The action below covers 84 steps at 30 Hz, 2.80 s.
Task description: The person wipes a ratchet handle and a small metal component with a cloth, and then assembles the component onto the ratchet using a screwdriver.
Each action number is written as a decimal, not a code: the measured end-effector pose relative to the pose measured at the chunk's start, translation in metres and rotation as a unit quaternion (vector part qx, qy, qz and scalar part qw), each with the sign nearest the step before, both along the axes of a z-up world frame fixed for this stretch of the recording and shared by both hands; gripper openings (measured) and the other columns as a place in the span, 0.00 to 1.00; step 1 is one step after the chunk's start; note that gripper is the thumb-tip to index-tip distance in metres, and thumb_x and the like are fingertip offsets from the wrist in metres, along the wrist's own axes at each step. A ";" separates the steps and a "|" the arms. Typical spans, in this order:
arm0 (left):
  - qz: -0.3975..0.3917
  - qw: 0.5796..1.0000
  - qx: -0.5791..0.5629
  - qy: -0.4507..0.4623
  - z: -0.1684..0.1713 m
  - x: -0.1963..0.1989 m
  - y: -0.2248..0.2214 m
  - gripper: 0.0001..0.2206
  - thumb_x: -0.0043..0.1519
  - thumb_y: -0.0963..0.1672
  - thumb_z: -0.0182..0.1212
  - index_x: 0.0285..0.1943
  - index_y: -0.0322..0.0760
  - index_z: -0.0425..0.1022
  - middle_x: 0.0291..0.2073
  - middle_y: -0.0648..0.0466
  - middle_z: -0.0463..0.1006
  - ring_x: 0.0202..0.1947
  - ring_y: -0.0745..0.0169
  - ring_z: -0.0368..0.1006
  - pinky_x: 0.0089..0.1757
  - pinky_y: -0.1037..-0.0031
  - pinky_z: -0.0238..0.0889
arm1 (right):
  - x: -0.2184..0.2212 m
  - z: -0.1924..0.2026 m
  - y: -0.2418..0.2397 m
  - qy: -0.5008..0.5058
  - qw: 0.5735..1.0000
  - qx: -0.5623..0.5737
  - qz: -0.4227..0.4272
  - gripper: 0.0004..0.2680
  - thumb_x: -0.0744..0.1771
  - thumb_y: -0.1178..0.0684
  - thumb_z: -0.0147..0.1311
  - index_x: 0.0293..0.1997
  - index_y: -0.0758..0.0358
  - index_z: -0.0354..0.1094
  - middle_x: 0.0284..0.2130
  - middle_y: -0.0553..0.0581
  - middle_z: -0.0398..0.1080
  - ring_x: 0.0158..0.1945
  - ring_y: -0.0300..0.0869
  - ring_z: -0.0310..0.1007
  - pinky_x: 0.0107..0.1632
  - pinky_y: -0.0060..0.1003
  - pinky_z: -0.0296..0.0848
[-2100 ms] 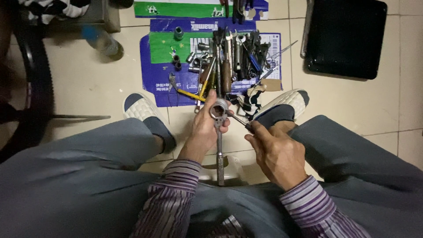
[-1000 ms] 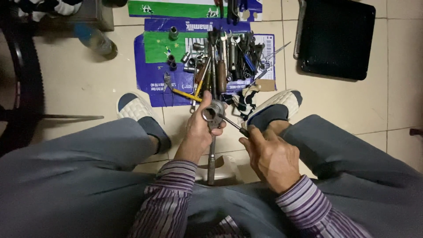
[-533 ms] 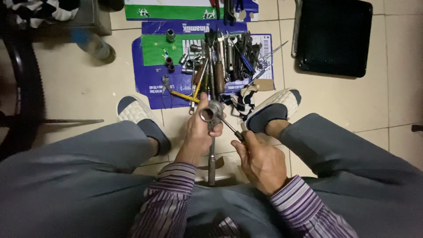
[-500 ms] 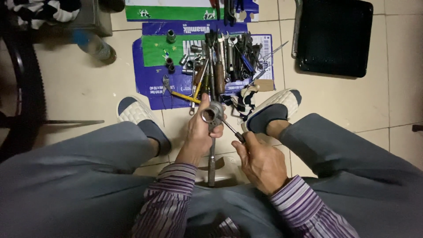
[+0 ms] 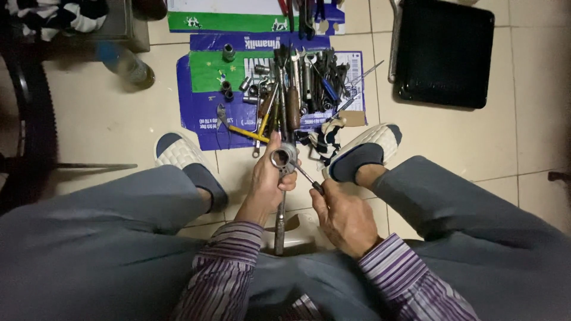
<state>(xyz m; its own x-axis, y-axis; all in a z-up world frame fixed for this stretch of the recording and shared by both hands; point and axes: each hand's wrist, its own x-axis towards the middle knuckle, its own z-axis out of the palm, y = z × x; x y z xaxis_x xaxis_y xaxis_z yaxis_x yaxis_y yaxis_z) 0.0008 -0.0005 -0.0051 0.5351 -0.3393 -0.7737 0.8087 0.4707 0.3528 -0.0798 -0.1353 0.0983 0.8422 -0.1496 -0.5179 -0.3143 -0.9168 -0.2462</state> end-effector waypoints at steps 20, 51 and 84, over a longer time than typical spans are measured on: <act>0.021 0.999 -0.020 -0.031 0.003 -0.003 0.004 0.33 0.63 0.62 0.53 0.33 0.26 0.75 0.14 0.47 0.68 0.08 0.65 0.59 0.12 0.85 0.47 | -0.007 0.006 -0.014 -0.035 0.998 0.035 -0.028 0.14 0.71 0.38 0.46 0.43 0.58 0.66 0.25 0.70 0.73 0.36 0.64 0.79 0.38 0.55 0.76; -0.140 0.986 -0.032 -0.088 0.004 -0.006 0.015 0.31 0.65 0.60 0.51 0.39 0.25 0.74 0.21 0.37 0.74 0.08 0.65 0.58 0.12 0.82 0.42 | -0.003 0.015 -0.024 0.024 0.986 0.163 -0.025 0.10 0.69 0.42 0.53 0.38 0.57 0.68 0.20 0.62 0.73 0.26 0.53 0.75 0.31 0.43 0.72; -0.081 0.966 -0.199 -0.145 -0.003 -0.005 0.021 0.22 0.61 0.51 0.64 0.61 0.47 0.62 0.34 0.50 0.69 0.29 0.59 0.68 0.22 0.87 0.55 | -0.005 -0.011 -0.043 0.081 0.956 0.239 -0.148 0.11 0.63 0.45 0.66 0.34 0.61 0.72 0.22 0.63 0.72 0.29 0.51 0.73 0.36 0.42 0.71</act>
